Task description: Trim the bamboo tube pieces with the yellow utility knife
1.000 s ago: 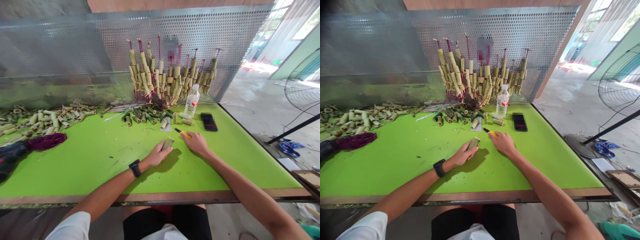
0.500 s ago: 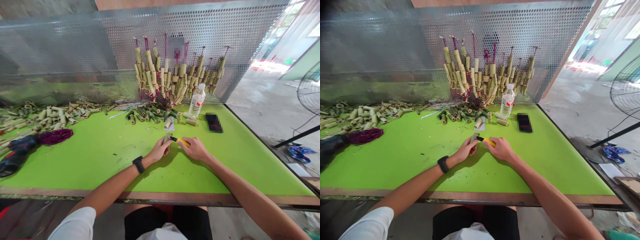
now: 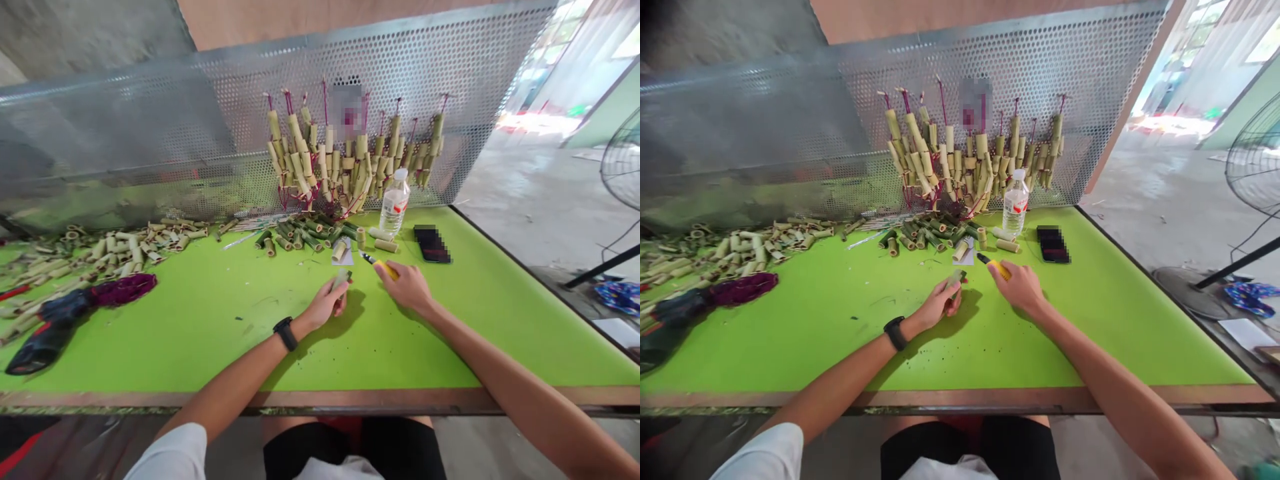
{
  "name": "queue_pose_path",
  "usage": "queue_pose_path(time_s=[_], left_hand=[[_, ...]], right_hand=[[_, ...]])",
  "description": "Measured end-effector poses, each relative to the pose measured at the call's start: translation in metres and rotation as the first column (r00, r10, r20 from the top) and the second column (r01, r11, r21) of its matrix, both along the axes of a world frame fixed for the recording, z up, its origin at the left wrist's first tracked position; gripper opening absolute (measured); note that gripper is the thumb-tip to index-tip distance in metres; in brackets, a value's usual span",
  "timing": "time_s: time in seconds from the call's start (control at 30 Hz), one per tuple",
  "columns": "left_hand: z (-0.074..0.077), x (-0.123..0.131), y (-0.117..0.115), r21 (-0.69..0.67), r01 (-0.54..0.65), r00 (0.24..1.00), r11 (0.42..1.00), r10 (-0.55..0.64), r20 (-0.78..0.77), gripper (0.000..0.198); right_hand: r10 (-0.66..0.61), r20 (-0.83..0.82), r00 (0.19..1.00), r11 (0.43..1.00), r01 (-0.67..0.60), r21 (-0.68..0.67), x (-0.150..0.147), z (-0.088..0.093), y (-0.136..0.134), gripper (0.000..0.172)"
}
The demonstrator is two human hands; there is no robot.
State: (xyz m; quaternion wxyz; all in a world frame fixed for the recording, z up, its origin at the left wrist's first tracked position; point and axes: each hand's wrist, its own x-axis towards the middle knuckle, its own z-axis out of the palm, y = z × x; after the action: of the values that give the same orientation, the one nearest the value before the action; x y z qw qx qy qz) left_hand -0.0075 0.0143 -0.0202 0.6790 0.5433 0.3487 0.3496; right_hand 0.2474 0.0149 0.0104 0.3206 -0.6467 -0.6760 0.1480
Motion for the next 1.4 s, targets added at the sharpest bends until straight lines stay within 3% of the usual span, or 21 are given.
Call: queue_pose_path(time_s=[0.17, 0.37, 0.53, 0.7, 0.8, 0.9, 0.97, 1.1, 1.4], left_hand=[[-0.004, 0.003, 0.007, -0.055, -0.035, 0.997, 0.998, 0.039, 0.069, 0.062], [0.0, 0.004, 0.004, -0.059, -0.065, 0.995, 0.996, 0.069, 0.077, 0.06], [0.004, 0.006, -0.001, 0.004, -0.052, 0.998, 0.999, 0.052, -0.031, 0.05], [0.006, 0.008, -0.008, 0.112, -0.129, 0.972, 0.985, 0.148, -0.181, 0.036], [0.008, 0.008, -0.017, 0.212, -0.118, 0.963, 0.97, 0.164, -0.213, 0.035], [0.009, 0.008, -0.022, 0.214, -0.006, 0.977, 0.977, 0.051, -0.207, 0.041], [0.008, 0.008, -0.018, 0.132, -0.01, 0.982, 0.991, 0.035, -0.187, 0.045], [0.005, 0.007, -0.005, 0.033, -0.15, 0.982, 0.988, 0.153, -0.113, 0.053], [-0.002, 0.011, -0.001, 0.132, -0.197, 0.974, 0.971, 0.21, -0.091, 0.06]], right_hand=[[0.261, 0.018, 0.965, 0.964, -0.259, -0.064, -0.015, -0.003, -0.01, 0.075], [0.313, -0.003, 0.95, 0.944, -0.311, -0.108, -0.019, -0.005, -0.014, 0.07], [0.323, 0.002, 0.947, 0.941, -0.32, -0.109, -0.021, -0.004, -0.016, 0.07], [0.266, 0.035, 0.963, 0.955, -0.258, -0.143, -0.02, -0.009, -0.014, 0.068], [0.083, 0.023, 0.996, 0.982, -0.078, -0.174, -0.01, -0.011, -0.005, 0.065], [-0.099, 0.055, 0.994, 0.983, 0.106, -0.15, 0.0, -0.012, 0.002, 0.064], [-0.047, 0.045, 0.998, 0.993, 0.052, -0.108, 0.0, -0.013, 0.003, 0.067], [0.113, 0.085, 0.99, 0.99, -0.105, -0.095, -0.013, -0.015, -0.002, 0.067], [0.259, 0.001, 0.966, 0.963, -0.258, -0.073, -0.019, -0.017, -0.008, 0.069]])
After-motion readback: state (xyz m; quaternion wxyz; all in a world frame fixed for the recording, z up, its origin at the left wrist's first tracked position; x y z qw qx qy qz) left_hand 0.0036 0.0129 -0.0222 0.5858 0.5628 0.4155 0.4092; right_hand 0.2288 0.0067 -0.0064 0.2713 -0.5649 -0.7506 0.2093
